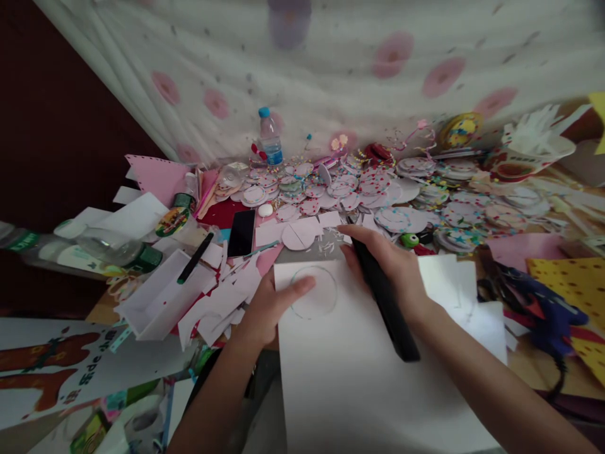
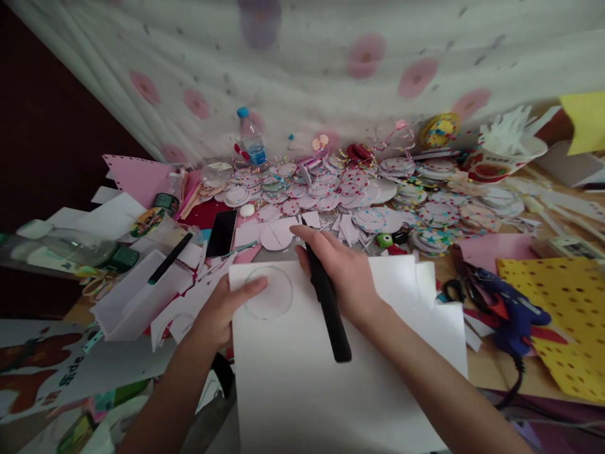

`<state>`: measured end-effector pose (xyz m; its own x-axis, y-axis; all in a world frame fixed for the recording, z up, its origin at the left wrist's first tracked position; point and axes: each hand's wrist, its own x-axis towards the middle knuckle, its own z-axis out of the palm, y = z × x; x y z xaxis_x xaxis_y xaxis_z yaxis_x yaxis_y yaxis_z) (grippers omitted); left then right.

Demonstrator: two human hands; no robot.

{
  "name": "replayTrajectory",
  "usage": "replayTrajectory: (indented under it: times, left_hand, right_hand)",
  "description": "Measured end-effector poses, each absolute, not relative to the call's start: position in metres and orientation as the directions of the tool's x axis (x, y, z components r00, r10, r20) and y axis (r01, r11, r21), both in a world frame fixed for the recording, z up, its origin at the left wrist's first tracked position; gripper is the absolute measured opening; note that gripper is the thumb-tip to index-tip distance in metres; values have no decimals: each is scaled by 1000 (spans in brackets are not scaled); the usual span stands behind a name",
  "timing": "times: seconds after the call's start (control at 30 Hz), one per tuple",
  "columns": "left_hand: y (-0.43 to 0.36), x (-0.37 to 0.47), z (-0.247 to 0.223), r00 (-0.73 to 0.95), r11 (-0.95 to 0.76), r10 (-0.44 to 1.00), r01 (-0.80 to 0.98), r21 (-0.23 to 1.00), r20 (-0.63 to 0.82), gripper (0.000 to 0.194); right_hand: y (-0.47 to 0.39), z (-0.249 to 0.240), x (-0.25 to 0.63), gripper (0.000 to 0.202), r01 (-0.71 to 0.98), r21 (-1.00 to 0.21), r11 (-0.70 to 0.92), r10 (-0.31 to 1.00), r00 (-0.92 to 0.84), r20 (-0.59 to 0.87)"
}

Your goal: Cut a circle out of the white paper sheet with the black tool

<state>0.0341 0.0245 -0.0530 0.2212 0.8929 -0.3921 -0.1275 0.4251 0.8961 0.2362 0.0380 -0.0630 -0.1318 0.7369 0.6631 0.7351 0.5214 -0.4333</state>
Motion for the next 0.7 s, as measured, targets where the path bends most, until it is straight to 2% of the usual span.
replayTrajectory:
  times: [0.17,0.47,0.6,0.7]
  left_hand:
    - [4,32,-24,258,387,907,-206,899,-331,35]
    - [-3,31,-15,377,404,876,-233,885,-300,34]
    - [-4,28,-18,151,350,930,-94,932,-334,32]
    - [-1,25,-22,16,242,970,-30,970,-242,34]
  right_hand:
    - [18,-32,233,27,753,-358,552,702,-188,687]
    - [6,-22,230,27,764,-255,593,625,-237,743]
    - [6,-20,227,26,801,-207,562,642,-265,720]
    - [6,-20,225,25,820,-202,535,660,-257,706]
